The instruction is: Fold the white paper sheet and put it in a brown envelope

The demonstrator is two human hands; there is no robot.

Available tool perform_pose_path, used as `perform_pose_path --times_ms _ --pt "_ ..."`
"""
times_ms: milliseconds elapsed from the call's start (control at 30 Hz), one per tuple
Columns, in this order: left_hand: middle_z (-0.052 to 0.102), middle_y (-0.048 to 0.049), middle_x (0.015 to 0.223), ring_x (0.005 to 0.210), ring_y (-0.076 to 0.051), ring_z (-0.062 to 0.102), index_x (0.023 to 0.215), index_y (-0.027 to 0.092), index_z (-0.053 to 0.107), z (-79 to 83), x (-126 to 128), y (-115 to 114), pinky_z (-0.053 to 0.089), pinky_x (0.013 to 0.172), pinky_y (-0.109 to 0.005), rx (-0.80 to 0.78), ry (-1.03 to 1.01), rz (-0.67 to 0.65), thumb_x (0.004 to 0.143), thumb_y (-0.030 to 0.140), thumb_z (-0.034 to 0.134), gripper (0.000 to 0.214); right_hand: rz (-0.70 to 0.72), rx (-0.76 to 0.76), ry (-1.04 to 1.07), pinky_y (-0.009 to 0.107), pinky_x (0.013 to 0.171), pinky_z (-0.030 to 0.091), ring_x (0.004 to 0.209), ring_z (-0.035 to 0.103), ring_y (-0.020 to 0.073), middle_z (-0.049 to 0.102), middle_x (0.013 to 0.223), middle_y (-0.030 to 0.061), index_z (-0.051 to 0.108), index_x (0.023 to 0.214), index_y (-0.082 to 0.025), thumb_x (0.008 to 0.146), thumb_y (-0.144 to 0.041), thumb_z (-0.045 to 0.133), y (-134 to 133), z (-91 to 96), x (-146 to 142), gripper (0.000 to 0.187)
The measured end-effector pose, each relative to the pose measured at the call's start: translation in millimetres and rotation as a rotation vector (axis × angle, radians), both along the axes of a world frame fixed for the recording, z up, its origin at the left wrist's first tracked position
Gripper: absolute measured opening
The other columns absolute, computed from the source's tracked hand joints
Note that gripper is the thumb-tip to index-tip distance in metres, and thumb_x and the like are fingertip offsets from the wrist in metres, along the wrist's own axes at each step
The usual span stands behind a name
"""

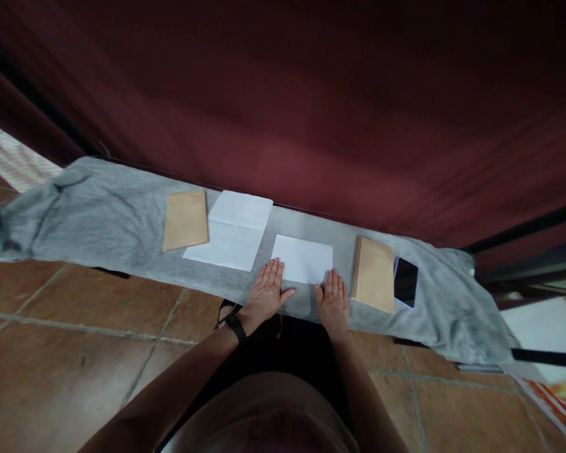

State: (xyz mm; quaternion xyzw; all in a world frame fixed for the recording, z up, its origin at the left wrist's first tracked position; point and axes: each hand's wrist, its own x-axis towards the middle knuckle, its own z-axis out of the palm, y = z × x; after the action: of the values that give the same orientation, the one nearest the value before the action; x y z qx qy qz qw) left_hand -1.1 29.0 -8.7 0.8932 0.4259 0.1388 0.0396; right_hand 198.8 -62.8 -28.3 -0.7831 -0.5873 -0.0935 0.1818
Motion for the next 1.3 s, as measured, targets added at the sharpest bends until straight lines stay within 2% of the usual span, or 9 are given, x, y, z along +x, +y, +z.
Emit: perform_pose_path --times_ms 300,367,467,567,633,867,1067,1300 --pt "0.033 -0.0234 0.160 0.152 -0.032 0.026 0.153 0.001 0.034 2.9 -1 -1 0.025 0.124 -0.050 -0.016 -0.037 0.071 0.101 0.044 0.039 0.068 -0.079 0.017 0.044 0.053 0.115 0.037 0.146 0.038 0.0334 0.040 0.156 0.0245 0.034 0.155 -0.003 0.107 -0.040 0.030 -3 1.6 -5 0.060" --pt "0.034 -0.0229 0.159 0.152 -0.032 0.027 0.154 0.001 0.033 4.7 3 -1 0.025 0.124 -0.052 -0.008 -0.049 0.081 0.101 0.039 0.037 0.065 -0.031 0.015 0.062 0.053 0.116 0.036 0.147 0.036 0.0315 0.040 0.158 0.0220 0.032 0.156 -0.006 0.108 -0.038 0.028 0 5.3 -8 0.059" --pt "0.035 -0.0210 0.160 0.152 -0.029 0.027 0.155 0.003 0.030 6.8 15 -1 0.024 0.125 -0.052 0.002 -0.067 0.058 0.101 0.031 0.034 0.061 0.117 -0.016 0.093 0.051 0.119 0.033 0.149 0.034 0.0273 0.039 0.159 0.0172 0.032 0.157 -0.009 0.108 -0.035 0.027 10 11.6 -16 0.055" --pt "0.033 -0.0175 0.162 0.153 -0.026 0.025 0.156 0.005 0.031 6.1 29 2 0.023 0.126 -0.048 -0.009 -0.034 -0.045 0.099 0.023 0.032 0.059 0.241 -0.056 0.119 0.050 0.121 0.030 0.149 0.034 0.0251 0.042 0.158 0.0151 0.037 0.155 -0.011 0.107 -0.031 0.030 24 15.1 -25 0.053" --pt "0.033 -0.0163 0.162 0.153 -0.024 0.024 0.155 0.005 0.032 3.5 36 4 0.022 0.126 -0.047 -0.024 0.010 -0.106 0.097 0.018 0.031 0.059 0.270 -0.079 0.124 0.049 0.122 0.030 0.149 0.036 0.0234 0.045 0.156 0.0145 0.039 0.154 -0.011 0.107 -0.029 0.031 31 14.7 -30 0.051" --pt "0.034 -0.0169 0.161 0.153 -0.024 0.024 0.156 0.005 0.031 -4.4 37 10 0.022 0.126 -0.047 -0.017 0.041 -0.116 0.096 0.018 0.033 0.061 0.225 -0.081 0.076 0.049 0.121 0.030 0.149 0.034 0.0253 0.039 0.159 0.0165 0.039 0.153 -0.009 0.106 -0.033 0.037 35 7.8 -28 0.053" --pt "0.036 -0.0191 0.160 0.152 -0.026 0.026 0.156 0.005 0.030 -0.9 37 10 0.029 0.123 -0.047 0.005 -0.044 -0.034 0.101 0.027 0.034 0.059 0.126 -0.041 0.074 0.051 0.119 0.032 0.148 0.036 0.0282 0.040 0.157 0.0221 0.035 0.154 -0.005 0.107 -0.038 0.034 34 7.1 -20 0.058" --pt "0.034 -0.0221 0.160 0.152 -0.029 0.027 0.153 0.002 0.034 -4.4 36 12 0.028 0.123 -0.050 -0.010 -0.082 0.058 0.102 0.030 0.033 0.059 0.009 -0.023 0.060 0.051 0.119 0.032 0.147 0.037 0.0307 0.037 0.158 0.0244 0.034 0.154 -0.002 0.107 -0.039 0.032 31 3.0 -14 0.061"
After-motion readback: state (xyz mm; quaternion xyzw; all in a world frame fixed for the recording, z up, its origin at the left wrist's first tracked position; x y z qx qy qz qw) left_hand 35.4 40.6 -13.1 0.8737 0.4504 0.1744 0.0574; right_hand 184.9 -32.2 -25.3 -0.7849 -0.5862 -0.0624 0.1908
